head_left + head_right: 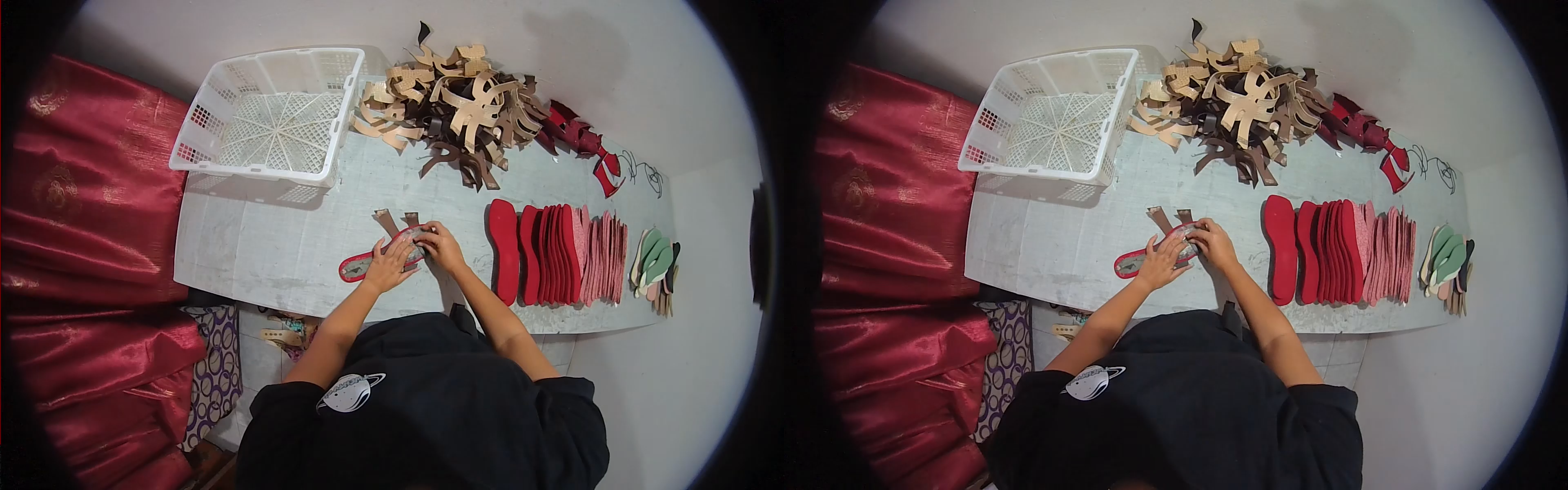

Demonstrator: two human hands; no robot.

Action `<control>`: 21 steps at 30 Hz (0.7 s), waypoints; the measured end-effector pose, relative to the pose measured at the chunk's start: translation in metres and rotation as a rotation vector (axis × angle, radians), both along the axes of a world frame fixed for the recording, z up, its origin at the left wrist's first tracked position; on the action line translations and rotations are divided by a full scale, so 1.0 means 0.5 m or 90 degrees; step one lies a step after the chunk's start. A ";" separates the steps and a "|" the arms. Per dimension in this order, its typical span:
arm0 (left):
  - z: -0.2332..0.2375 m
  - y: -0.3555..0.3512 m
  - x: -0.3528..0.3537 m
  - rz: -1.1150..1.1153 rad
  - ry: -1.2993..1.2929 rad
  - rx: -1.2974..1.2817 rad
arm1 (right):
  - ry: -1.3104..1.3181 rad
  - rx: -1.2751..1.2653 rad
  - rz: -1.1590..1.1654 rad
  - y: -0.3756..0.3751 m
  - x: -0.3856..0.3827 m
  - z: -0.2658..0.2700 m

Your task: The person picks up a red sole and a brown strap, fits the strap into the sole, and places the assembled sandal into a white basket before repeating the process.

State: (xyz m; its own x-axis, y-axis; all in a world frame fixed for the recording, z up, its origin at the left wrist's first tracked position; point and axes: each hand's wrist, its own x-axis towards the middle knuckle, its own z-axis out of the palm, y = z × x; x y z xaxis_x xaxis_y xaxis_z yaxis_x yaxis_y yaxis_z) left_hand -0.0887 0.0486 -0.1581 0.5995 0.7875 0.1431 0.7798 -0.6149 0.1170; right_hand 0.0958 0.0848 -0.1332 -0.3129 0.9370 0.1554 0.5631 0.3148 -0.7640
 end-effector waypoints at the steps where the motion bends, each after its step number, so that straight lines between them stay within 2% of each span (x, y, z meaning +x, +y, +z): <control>1: 0.000 0.001 0.000 0.002 0.005 -0.005 | 0.001 0.000 -0.001 -0.002 -0.001 0.006; 3: 0.007 0.001 0.002 0.004 -0.006 0.008 | -0.141 -0.013 -0.148 -0.007 -0.004 0.029; 4: 0.013 0.000 0.003 0.006 -0.018 0.021 | -0.141 -0.012 -0.147 -0.008 -0.006 0.044; 6: 0.026 0.000 0.004 0.011 -0.008 0.025 | -0.192 -0.100 -0.270 -0.010 -0.010 0.064; 9: 0.025 -0.001 0.009 0.021 -0.021 0.034 | -0.215 -0.059 -0.337 -0.018 -0.001 0.017; 13: 0.013 0.000 0.008 0.021 -0.027 0.072 | -0.223 -0.012 -0.325 -0.050 0.022 -0.004; 15: 0.012 0.000 0.007 0.021 -0.031 0.061 | -0.197 -0.015 -0.234 -0.068 0.035 0.003; 16: 0.012 0.000 0.008 0.021 -0.035 0.051 | -0.197 -0.015 -0.237 -0.075 0.038 0.010; 18: 0.011 0.000 0.008 0.021 -0.033 0.062 | -0.247 -0.116 -0.204 -0.085 0.038 0.025; 21: 0.009 0.000 0.007 0.018 -0.037 0.062 | -0.233 -0.119 -0.237 -0.084 0.035 0.007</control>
